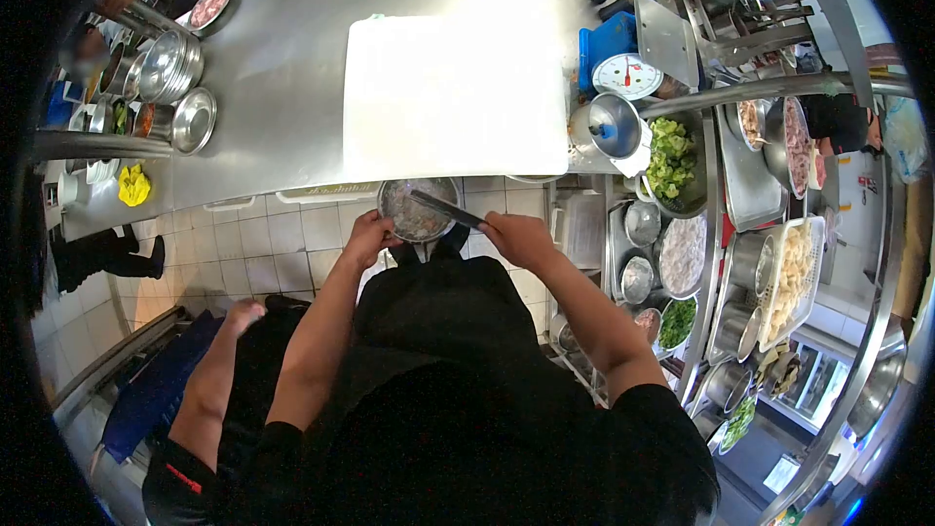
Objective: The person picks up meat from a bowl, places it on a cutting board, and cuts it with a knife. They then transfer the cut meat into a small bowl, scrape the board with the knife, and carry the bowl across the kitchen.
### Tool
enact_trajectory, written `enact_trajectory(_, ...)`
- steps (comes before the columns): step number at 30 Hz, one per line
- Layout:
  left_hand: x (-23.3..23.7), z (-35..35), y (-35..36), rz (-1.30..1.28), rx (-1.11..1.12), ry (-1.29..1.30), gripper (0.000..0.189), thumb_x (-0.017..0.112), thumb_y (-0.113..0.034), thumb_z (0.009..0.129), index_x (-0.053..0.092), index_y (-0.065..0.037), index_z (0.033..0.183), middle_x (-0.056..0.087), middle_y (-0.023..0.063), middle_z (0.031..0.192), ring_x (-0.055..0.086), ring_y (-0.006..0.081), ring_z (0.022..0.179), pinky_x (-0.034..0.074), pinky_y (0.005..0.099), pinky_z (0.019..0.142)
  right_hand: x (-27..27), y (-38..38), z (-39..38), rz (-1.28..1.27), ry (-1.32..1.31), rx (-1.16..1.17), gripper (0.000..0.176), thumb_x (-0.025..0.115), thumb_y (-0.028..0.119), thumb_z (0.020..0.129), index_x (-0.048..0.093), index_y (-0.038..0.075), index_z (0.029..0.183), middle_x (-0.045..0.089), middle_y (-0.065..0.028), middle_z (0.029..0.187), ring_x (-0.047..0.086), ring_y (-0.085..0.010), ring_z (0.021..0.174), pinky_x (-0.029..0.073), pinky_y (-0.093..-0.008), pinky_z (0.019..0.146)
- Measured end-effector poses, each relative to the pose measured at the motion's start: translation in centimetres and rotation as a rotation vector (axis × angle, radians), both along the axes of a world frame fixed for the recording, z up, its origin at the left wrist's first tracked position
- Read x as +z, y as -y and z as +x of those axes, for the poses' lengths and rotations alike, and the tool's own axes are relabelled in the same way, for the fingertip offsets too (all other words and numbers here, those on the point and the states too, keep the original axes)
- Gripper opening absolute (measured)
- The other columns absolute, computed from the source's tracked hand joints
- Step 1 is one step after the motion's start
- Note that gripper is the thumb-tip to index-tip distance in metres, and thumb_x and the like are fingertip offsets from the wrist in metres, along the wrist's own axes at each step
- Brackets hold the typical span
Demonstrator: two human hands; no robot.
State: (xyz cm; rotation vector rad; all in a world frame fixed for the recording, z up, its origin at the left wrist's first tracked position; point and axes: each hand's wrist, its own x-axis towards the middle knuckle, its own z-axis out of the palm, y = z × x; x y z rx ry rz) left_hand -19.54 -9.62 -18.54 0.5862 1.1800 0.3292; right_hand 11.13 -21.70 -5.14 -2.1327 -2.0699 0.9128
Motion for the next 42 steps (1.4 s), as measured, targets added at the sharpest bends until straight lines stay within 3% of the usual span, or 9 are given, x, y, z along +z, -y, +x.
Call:
enact_trajectory(3,2.1,0.3,0.4,-0.033,0.015,-0.007,0.018,0.061,-0.005,0.087,0.061,0.0,0.104,0.069,0.0103,0.094,0.069,0.0217,0.079,0.064,0.0377,0.072,-0.7,1.6,-1.1,0.156,0.057,0.065,0.045,0.057,0.028,0.103,0.053,0.031,0.148,0.066,-0.0144,0.083,0.066,-0.0368,0.072,0.053,-0.0507,0.065)
enact_trajectory(16,1.0,-1.8,0.2,-0.129,0.094,-0.005,0.023,0.06,-0.004,0.086,0.06,0.001,0.109,0.07,0.0108,0.096,0.07,0.0235,0.081,0.064,0.0385,0.072,-0.1,8.6,-1.1,0.082,0.196,0.028,0.06,0.057,0.016,0.099,0.046,0.043,0.152,0.061,-0.0168,0.097,0.065,-0.0352,0.08,0.054,-0.0478,0.073)
enact_trajectory(22,0.1,-3.0,-0.1,-0.143,0.075,-0.009,0.026,0.061,-0.006,0.088,0.06,0.001,0.113,0.07,0.0098,0.097,0.07,0.0212,0.081,0.063,0.0361,0.071,1.9,11.5,0.4,-0.026,0.301,0.005,0.052,0.059,0.019,0.099,0.053,0.037,0.148,0.063,-0.0127,0.095,0.067,-0.0339,0.083,0.055,-0.047,0.076)
enact_trajectory(28,-0.2,-4.0,0.7,-0.121,0.08,0.019,0.025,0.059,-0.007,0.092,0.059,-0.001,0.116,0.071,0.0102,0.1,0.071,0.0222,0.083,0.062,0.0368,0.076,1.6,10.3,-0.4,0.368,-0.236,-0.263,0.032,0.059,0.018,0.103,0.064,0.015,0.134,0.066,-0.009,0.081,0.066,-0.0229,0.066,0.053,-0.037,0.061)
enact_trajectory(30,-0.3,-3.9,0.7,-0.123,0.088,0.023,0.025,0.059,-0.007,0.093,0.059,-0.001,0.117,0.072,0.0106,0.101,0.071,0.0228,0.085,0.062,0.0373,0.077,1.9,8.9,-1.4,0.031,-0.651,-0.645,0.021,0.057,0.02,0.106,0.067,0.005,0.116,0.063,-0.003,0.075,0.059,-0.0127,0.059,0.047,-0.0308,0.055)
enact_trajectory(34,0.8,-3.5,1.2,-0.113,0.087,0.055,0.023,0.059,-0.005,0.091,0.058,0.0,0.114,0.068,0.0113,0.097,0.069,0.0221,0.08,0.063,0.0367,0.072,1.7,5.5,-2.3,-0.099,-0.891,-0.72,0.018,0.055,0.021,0.107,0.062,0.004,0.104,0.059,0.0014,0.073,0.051,-0.0057,0.055,0.042,-0.0257,0.05)
enact_trajectory(38,2.0,-3.6,1.7,-0.109,0.111,0.088,0.029,0.06,-0.003,0.089,0.058,0.001,0.117,0.071,0.0131,0.105,0.072,0.0247,0.086,0.063,0.0399,0.08,0.4,3.6,-2.1,-0.2,-0.882,-0.676,0.018,0.054,0.021,0.108,0.06,0.004,0.104,0.059,0.0022,0.073,0.05,-0.0048,0.053,0.04,-0.0242,0.048)
enact_trajectory(41,2.9,-3.6,2.6,-0.087,0.158,0.065,0.027,0.06,-0.007,0.089,0.059,0.0,0.116,0.068,0.0107,0.099,0.069,0.0218,0.083,0.063,0.0371,0.073,-1.0,3.1,-1.7,-0.199,-0.856,-0.6,0.02,0.055,0.021,0.107,0.064,0.005,0.114,0.057,-0.0009,0.07,0.052,-0.0078,0.055,0.044,-0.0284,0.051)
enact_trajectory(42,2.8,-3.6,3.0,-0.085,0.173,0.059,0.027,0.06,-0.007,0.089,0.059,0.0,0.116,0.068,0.0107,0.099,0.069,0.0218,0.083,0.063,0.0371,0.073,-1.2,2.9,-1.6,-0.019,-0.68,-0.406,0.023,0.057,0.021,0.105,0.065,0.008,0.122,0.058,-0.0041,0.072,0.056,-0.0127,0.058,0.047,-0.0327,0.055)
